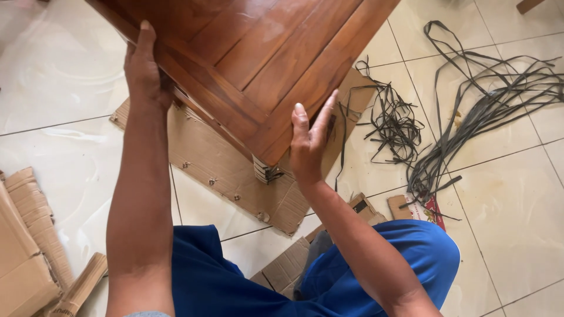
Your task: Packing and tying a wooden chair with cardboard and plastic strips.
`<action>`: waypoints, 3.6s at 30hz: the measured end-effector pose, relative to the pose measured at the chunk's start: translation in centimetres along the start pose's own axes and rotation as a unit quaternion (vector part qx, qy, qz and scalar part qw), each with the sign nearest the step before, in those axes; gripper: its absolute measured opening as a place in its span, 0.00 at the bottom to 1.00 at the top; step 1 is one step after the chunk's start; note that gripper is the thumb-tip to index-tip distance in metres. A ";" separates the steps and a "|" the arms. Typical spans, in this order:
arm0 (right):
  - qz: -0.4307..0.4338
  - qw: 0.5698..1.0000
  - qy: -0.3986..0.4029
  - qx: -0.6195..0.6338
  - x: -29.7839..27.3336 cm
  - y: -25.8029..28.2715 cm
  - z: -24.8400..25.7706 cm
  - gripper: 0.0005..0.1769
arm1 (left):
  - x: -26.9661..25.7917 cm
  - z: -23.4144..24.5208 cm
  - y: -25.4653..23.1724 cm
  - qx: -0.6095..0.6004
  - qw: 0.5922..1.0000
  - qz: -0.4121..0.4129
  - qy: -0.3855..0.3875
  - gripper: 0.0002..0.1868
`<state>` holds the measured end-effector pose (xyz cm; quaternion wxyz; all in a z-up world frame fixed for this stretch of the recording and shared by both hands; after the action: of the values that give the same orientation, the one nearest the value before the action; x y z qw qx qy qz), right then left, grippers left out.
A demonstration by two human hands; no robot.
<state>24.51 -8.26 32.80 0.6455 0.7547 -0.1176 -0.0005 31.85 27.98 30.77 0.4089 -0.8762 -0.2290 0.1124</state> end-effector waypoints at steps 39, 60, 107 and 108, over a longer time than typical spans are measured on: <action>0.001 0.985 0.163 0.054 3.6 0.8 2.1 0.46 | -14.5 -0.9 -1.1 -0.024 0.999 -0.003 -0.024 0.33; 0.014 0.793 0.350 -0.499 13.6 -13.6 13.0 0.27 | -29.5 -5.3 -1.2 0.244 0.929 -0.179 -0.213 0.38; 0.177 0.712 0.099 -0.673 31.0 -36.4 28.2 0.04 | -28.8 -1.5 53.1 0.744 0.491 0.206 0.403 0.80; 0.228 0.701 0.113 -0.667 29.0 -34.4 27.8 0.04 | -28.9 -1.7 52.9 0.741 0.494 0.218 0.399 0.80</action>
<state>54.54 -35.73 -1.00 0.9688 0.0715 -0.1812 0.1531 23.68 -17.06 -8.53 0.9183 -0.2246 0.3241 -0.0349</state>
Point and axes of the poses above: each hand's wrist, its own x-axis towards the middle knuckle, its own z-axis out of the back of the hand, y = z × x, the point moved 10 cm from there along x, towards the middle knuckle, and after that the axes turned 5 degrees about -y, right-handed, at the moved point
